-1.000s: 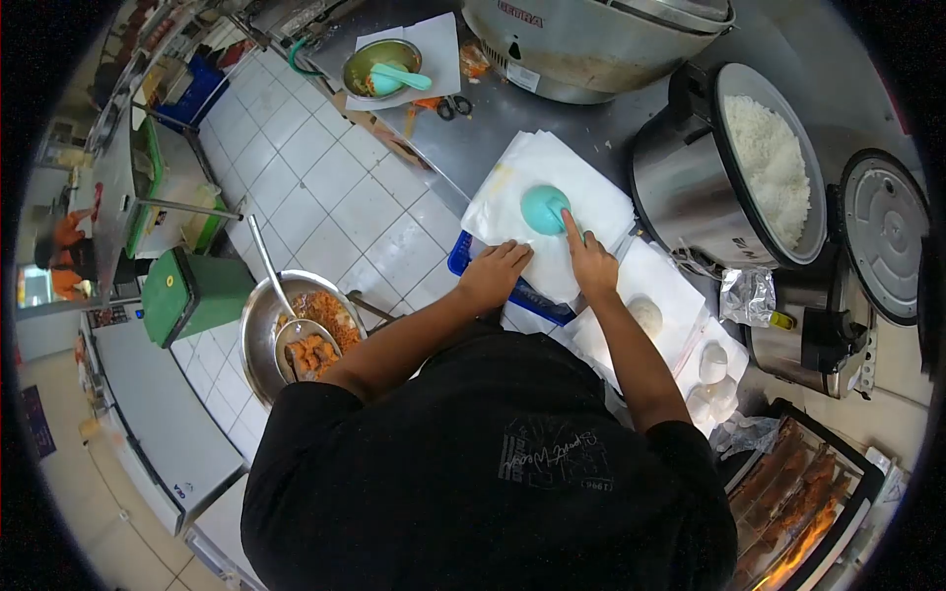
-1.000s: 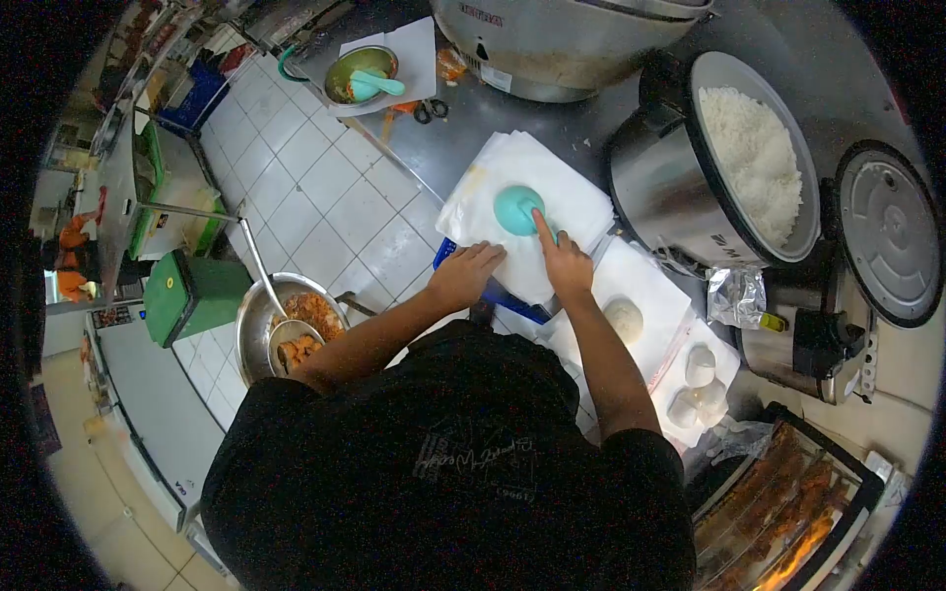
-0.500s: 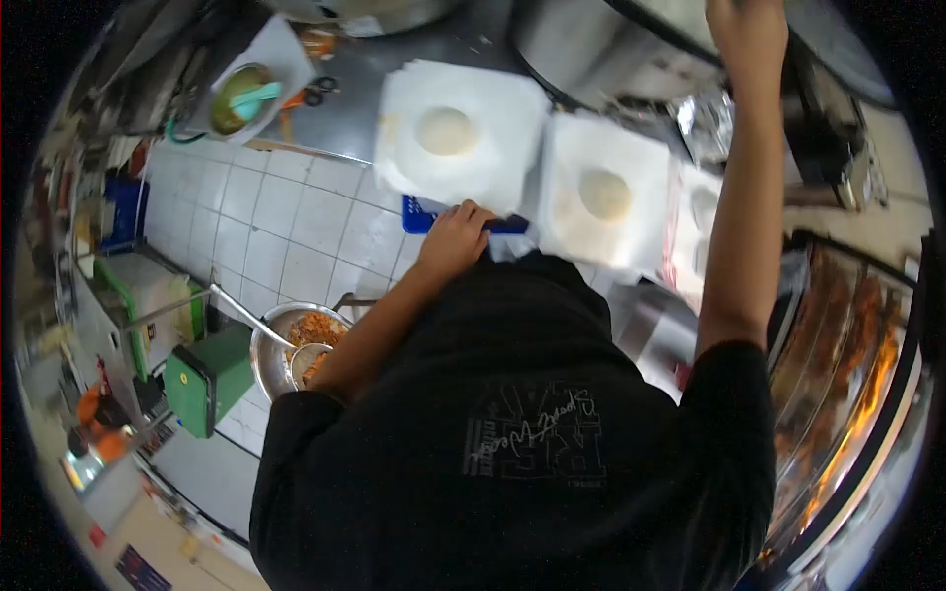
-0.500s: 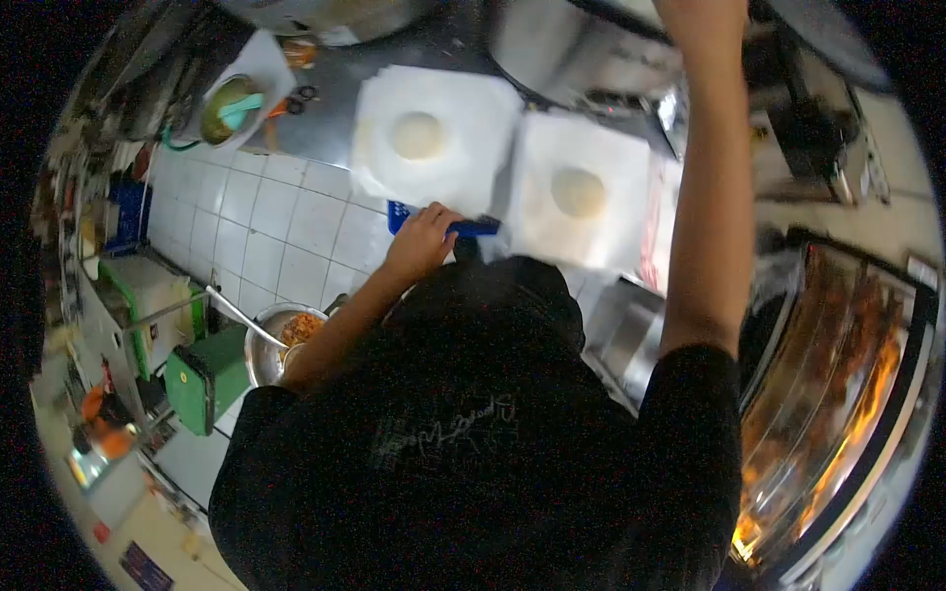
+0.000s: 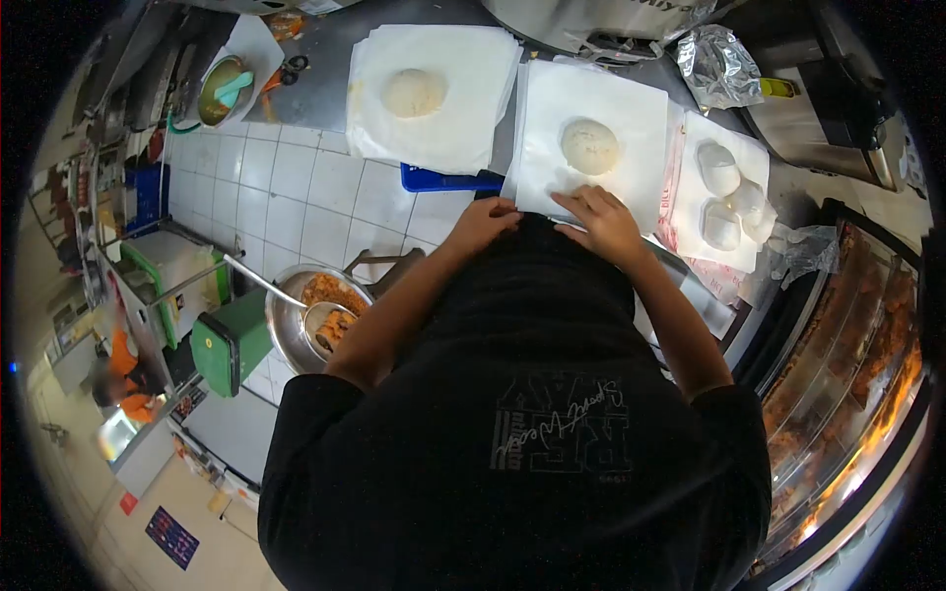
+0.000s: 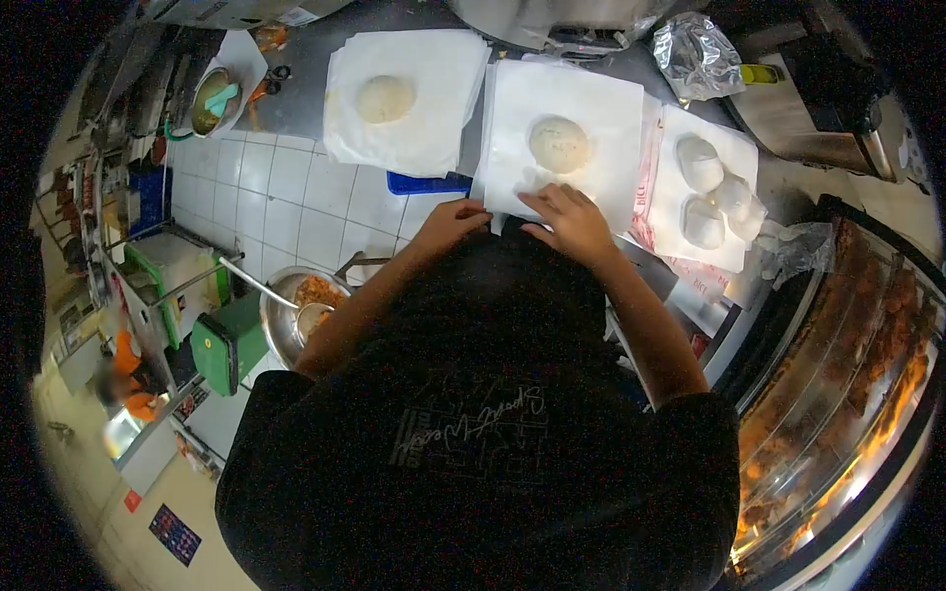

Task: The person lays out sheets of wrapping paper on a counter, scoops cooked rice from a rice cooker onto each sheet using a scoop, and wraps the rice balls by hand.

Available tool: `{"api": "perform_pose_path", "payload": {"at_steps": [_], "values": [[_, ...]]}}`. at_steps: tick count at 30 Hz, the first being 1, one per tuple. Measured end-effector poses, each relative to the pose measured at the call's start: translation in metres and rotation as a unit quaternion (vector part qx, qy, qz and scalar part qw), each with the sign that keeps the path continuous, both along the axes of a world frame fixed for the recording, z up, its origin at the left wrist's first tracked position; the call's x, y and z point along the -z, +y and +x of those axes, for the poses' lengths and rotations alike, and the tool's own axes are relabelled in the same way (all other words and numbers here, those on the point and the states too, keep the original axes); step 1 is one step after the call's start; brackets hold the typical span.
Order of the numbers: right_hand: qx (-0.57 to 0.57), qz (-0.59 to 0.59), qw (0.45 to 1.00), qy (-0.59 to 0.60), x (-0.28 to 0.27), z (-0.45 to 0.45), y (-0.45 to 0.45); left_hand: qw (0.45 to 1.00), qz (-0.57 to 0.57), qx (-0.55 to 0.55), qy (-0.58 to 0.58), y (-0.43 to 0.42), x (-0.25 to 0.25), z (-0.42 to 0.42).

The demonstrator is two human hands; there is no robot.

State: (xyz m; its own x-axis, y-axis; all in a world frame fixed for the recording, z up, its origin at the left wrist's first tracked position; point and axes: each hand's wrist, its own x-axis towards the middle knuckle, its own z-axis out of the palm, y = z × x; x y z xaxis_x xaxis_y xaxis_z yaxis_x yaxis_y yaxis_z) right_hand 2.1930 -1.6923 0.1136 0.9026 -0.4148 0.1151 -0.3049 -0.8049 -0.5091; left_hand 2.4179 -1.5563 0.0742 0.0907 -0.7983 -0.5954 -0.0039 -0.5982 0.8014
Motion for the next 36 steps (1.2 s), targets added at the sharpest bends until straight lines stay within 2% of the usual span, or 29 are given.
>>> {"api": "perform_pose_path", "payload": {"at_steps": [4,7,13,19,22,25,31,36], "values": [[-0.037,0.000,0.999,-0.014,0.018,0.015,-0.003,0.992,0.003,-0.096,0.083,0.004,0.015,-0.015],[-0.034,0.030,0.999,-0.007,0.028,0.017,-0.009,0.996,-0.026,-0.078,0.036,0.005,0.007,-0.017],[-0.036,0.050,0.997,-0.049,0.027,0.014,-0.013,0.987,0.058,-0.126,0.080,-0.001,0.014,-0.020],[-0.044,0.139,0.986,-0.075,0.031,0.018,-0.021,0.994,-0.020,-0.096,0.057,-0.005,-0.008,-0.023],[-0.044,0.184,0.981,-0.043,0.024,0.019,-0.024,0.993,-0.019,-0.102,0.047,-0.008,-0.011,-0.025],[-0.042,0.175,0.980,-0.086,0.023,0.021,-0.024,0.994,-0.015,-0.100,0.041,-0.010,-0.011,-0.028],[0.021,0.318,0.948,-0.006,0.027,0.025,-0.028,0.993,-0.022,-0.108,0.041,-0.015,-0.010,-0.031],[0.025,0.393,0.919,-0.021,0.043,0.022,-0.033,0.989,-0.032,-0.133,0.051,-0.015,0.004,-0.032]]}}
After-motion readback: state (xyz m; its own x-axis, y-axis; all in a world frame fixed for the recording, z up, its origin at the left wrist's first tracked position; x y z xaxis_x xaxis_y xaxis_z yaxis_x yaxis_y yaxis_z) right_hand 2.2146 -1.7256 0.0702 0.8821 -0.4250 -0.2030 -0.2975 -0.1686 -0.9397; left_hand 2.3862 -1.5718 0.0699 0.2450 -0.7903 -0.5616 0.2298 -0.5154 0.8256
